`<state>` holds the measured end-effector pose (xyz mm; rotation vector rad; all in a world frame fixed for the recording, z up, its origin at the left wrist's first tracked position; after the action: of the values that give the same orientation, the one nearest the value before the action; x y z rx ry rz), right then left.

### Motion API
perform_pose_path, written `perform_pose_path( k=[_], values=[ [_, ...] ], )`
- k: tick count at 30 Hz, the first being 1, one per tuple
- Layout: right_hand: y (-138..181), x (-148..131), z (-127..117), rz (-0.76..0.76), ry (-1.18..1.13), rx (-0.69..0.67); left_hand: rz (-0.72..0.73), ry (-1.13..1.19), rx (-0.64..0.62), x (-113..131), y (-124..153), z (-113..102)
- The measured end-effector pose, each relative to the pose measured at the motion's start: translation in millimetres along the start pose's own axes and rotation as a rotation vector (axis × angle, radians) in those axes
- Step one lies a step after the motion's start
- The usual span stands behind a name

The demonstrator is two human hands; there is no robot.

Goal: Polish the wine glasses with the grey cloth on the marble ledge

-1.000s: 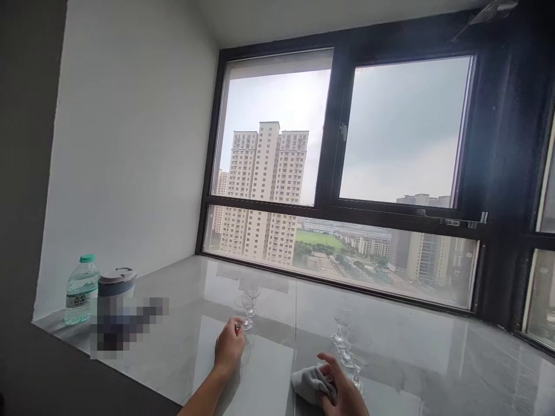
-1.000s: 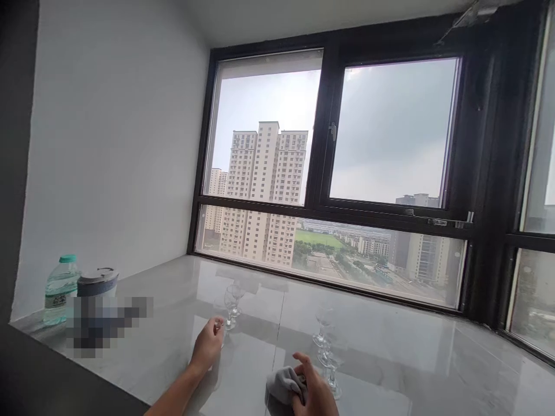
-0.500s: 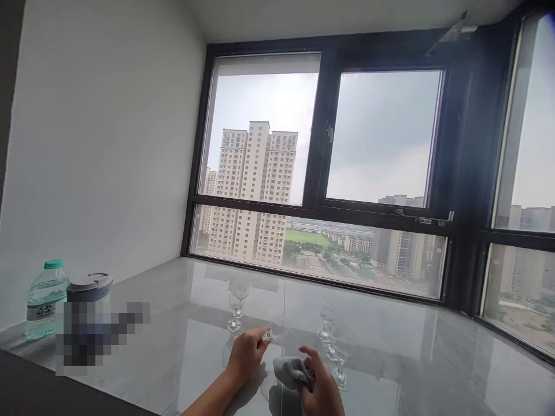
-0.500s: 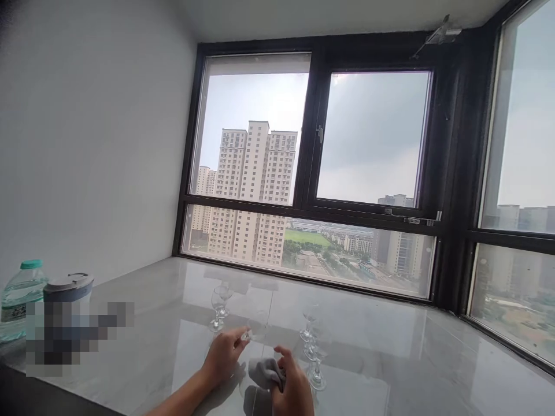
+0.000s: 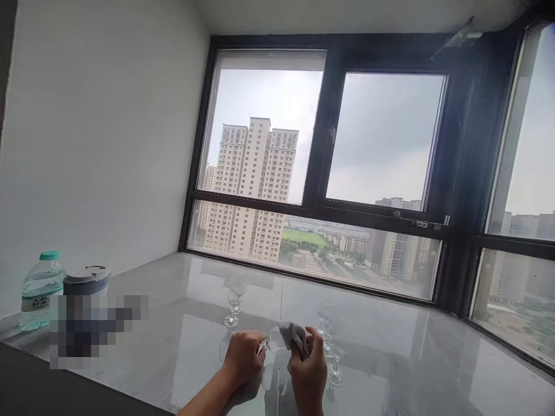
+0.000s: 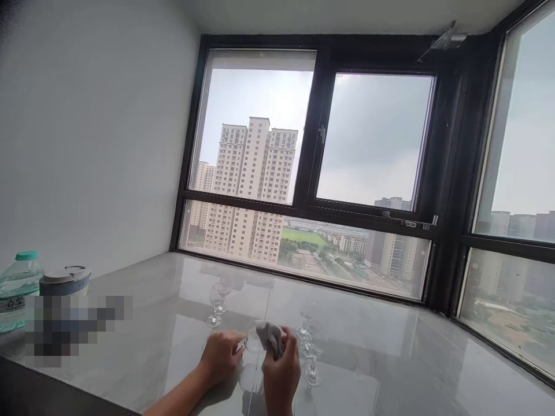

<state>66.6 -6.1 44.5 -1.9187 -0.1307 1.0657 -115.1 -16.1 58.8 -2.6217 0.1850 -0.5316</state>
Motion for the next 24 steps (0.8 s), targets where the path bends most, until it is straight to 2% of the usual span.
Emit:
perform_pose_path(
  k=[4,7,11,17,24],
  values=[
    [-1,2,-5,0.113,0.029,-0.002,-0.024,0.232,0.073,-3,0,-5],
    [3,-2,-1,0.097,0.045,-0.105,-0.007,0.423,0.146,-10,-3,-6],
    [10,-7,6,0.033,0.055,-0.233,-0.019,0.493,0.182,-20,-10,3],
    [14,-11,5,-0.059,0.046,-0.361,-0.112,0.682,-0.005,-25,-16,13],
    [14,-16,1,-0.067,0.015,-0.435,-0.131,0.683,-0.069,-26,-16,12]
  ],
)
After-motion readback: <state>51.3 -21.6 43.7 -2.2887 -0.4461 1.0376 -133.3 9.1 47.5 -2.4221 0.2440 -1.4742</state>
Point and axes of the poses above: each hand's wrist, its own y-axis away from the middle knuckle, its own z-axis out of the palm, x = y × z, the point moved 1 cm from there along -y, towards the middle knuckle, and after that the axes turned 4 degrees about -z, right-handed, at the moved point
